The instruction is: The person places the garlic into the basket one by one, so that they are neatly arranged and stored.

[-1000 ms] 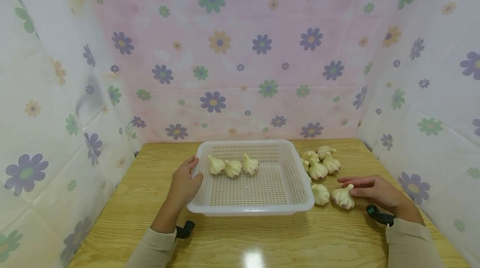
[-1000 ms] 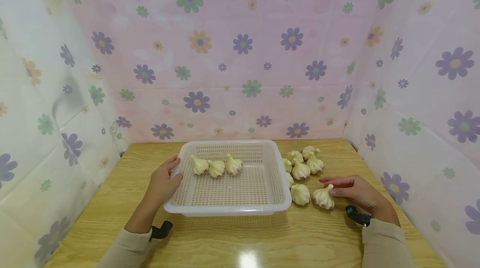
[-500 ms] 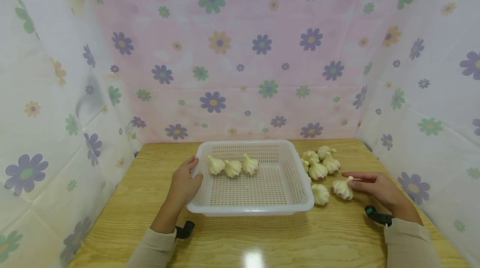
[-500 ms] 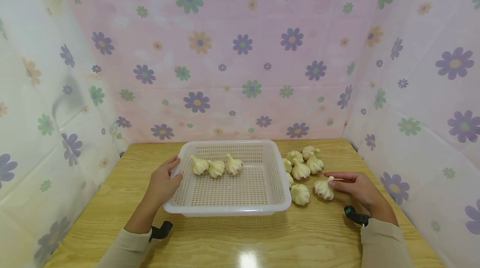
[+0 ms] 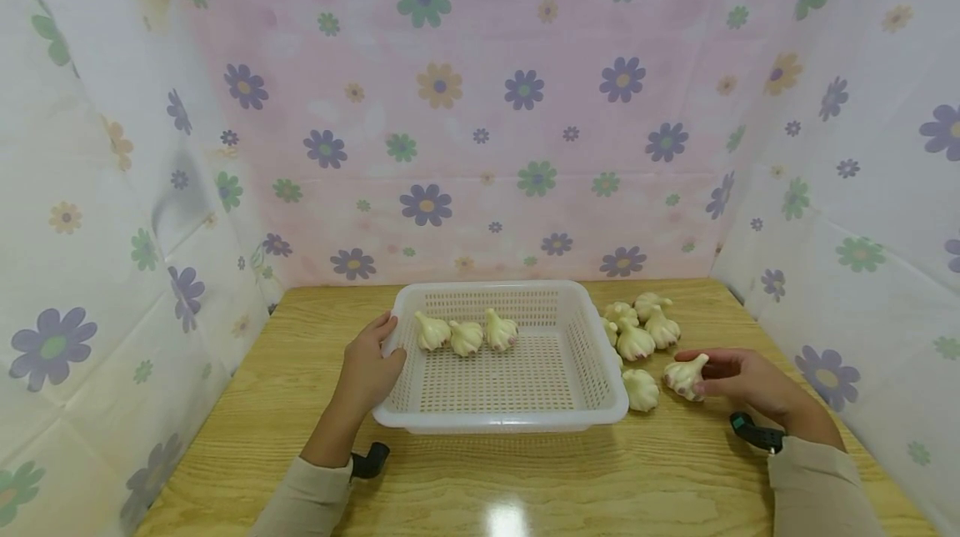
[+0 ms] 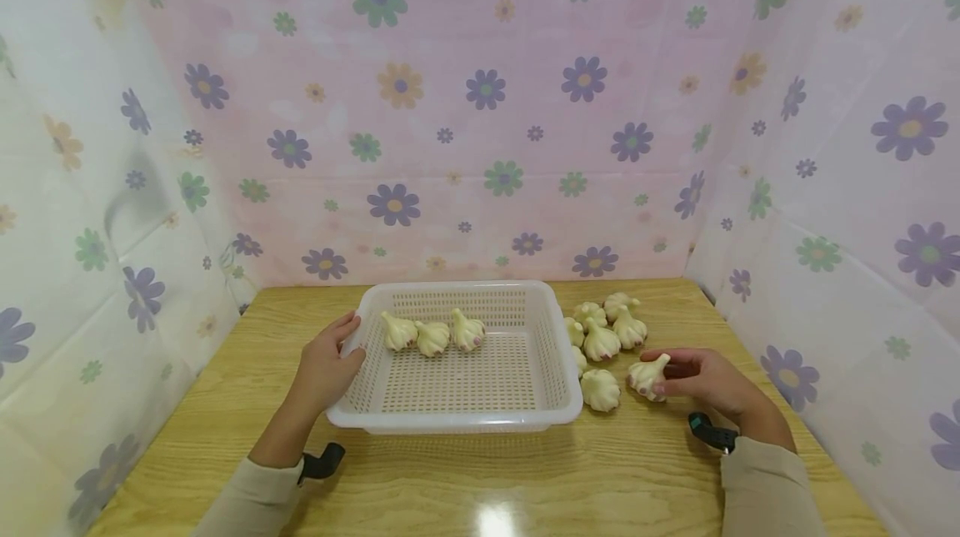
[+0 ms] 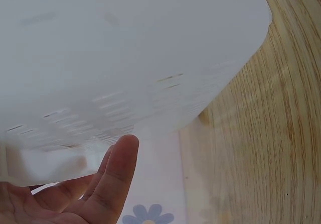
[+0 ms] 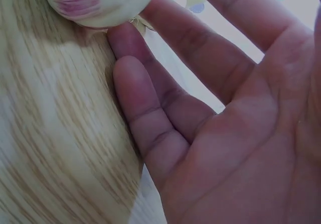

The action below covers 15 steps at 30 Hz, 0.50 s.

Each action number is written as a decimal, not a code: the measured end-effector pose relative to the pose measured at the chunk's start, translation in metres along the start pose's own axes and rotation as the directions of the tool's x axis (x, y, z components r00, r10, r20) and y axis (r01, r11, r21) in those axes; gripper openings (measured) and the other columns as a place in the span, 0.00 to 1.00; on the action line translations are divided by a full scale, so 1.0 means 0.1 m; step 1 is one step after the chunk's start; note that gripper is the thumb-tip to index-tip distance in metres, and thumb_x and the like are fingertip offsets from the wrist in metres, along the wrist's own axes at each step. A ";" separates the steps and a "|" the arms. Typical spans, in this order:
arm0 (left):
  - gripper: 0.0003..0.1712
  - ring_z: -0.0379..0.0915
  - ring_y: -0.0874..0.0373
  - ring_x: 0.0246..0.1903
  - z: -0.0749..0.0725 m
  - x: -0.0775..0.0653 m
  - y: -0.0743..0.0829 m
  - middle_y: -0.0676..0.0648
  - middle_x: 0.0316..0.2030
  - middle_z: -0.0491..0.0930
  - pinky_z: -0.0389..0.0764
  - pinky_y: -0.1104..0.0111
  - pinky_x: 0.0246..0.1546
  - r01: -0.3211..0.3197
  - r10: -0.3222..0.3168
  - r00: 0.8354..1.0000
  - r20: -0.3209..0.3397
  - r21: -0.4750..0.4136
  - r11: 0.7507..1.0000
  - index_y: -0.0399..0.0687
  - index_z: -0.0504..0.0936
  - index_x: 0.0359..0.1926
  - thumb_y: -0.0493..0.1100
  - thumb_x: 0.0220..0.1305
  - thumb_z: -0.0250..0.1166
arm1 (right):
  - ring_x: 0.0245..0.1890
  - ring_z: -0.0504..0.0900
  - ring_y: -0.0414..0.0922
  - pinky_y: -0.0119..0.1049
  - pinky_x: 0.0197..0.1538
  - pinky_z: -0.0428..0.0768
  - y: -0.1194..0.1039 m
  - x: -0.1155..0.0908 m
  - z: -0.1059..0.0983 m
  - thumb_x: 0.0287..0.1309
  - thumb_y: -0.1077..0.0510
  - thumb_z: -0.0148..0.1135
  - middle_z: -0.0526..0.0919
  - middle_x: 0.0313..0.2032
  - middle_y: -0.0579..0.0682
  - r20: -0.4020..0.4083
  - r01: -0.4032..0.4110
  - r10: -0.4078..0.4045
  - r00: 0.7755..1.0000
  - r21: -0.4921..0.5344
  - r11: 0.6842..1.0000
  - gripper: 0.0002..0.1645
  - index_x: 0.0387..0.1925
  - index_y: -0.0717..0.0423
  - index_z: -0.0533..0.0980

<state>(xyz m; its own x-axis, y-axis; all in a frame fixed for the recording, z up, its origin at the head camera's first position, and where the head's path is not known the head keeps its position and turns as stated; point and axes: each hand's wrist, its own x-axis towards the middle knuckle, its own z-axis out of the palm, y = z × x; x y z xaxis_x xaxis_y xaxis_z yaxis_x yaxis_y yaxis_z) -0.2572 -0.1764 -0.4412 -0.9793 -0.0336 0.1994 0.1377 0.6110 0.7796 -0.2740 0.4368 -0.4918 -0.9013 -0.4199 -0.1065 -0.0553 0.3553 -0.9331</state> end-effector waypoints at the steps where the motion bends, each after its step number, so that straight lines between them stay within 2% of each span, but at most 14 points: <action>1: 0.35 0.54 0.39 0.78 0.00 0.00 0.00 0.39 0.78 0.62 0.65 0.46 0.72 0.000 0.000 1.000 0.000 0.000 1.000 0.33 0.68 0.74 0.38 0.66 0.58 | 0.54 0.86 0.43 0.42 0.53 0.86 0.00 0.00 0.00 0.67 0.63 0.64 0.85 0.60 0.44 0.010 -0.004 0.004 1.000 0.003 1.000 0.37 0.74 0.68 0.64; 5: 0.35 0.53 0.39 0.78 0.00 -0.01 0.01 0.40 0.78 0.62 0.65 0.46 0.72 0.001 -0.001 1.000 0.003 0.000 1.000 0.33 0.68 0.74 0.38 0.66 0.58 | 0.53 0.87 0.46 0.44 0.53 0.87 0.01 0.02 0.00 0.68 0.64 0.63 0.86 0.58 0.48 0.038 0.014 -0.013 0.999 -0.025 1.000 0.37 0.74 0.70 0.63; 9: 0.35 0.53 0.39 0.78 -0.01 -0.01 0.02 0.39 0.78 0.62 0.64 0.46 0.73 -0.001 0.001 1.000 0.002 0.007 1.000 0.33 0.67 0.74 0.38 0.66 0.58 | 0.54 0.86 0.43 0.39 0.53 0.86 0.00 0.02 0.01 0.67 0.62 0.65 0.85 0.59 0.41 0.004 -0.015 0.015 1.000 -0.051 0.999 0.37 0.74 0.67 0.66; 12: 0.35 0.53 0.39 0.78 -0.01 -0.01 0.03 0.39 0.78 0.62 0.64 0.46 0.73 -0.002 0.002 1.000 0.001 0.010 1.000 0.33 0.68 0.74 0.38 0.66 0.58 | 0.54 0.86 0.42 0.37 0.53 0.85 -0.02 0.01 0.02 0.66 0.60 0.67 0.85 0.59 0.39 -0.023 -0.033 0.032 0.999 -0.063 0.997 0.37 0.73 0.66 0.68; 15: 0.35 0.53 0.39 0.78 -0.01 -0.02 0.03 0.39 0.78 0.62 0.64 0.46 0.73 0.001 -0.001 1.000 0.002 0.012 1.000 0.33 0.68 0.74 0.38 0.66 0.58 | 0.54 0.85 0.40 0.34 0.52 0.85 -0.02 0.01 0.02 0.67 0.60 0.66 0.85 0.58 0.38 -0.029 -0.018 0.015 0.999 -0.074 0.997 0.36 0.72 0.68 0.68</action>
<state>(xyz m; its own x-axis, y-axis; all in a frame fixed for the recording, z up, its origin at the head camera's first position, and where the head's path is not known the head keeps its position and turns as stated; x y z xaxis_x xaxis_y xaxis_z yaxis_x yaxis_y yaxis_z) -0.2549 -0.1752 -0.4385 -0.9798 -0.0327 0.1970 0.1346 0.6204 0.7726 -0.2742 0.4342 -0.4906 -0.9141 -0.3900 -0.1108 -0.0713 0.4238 -0.9030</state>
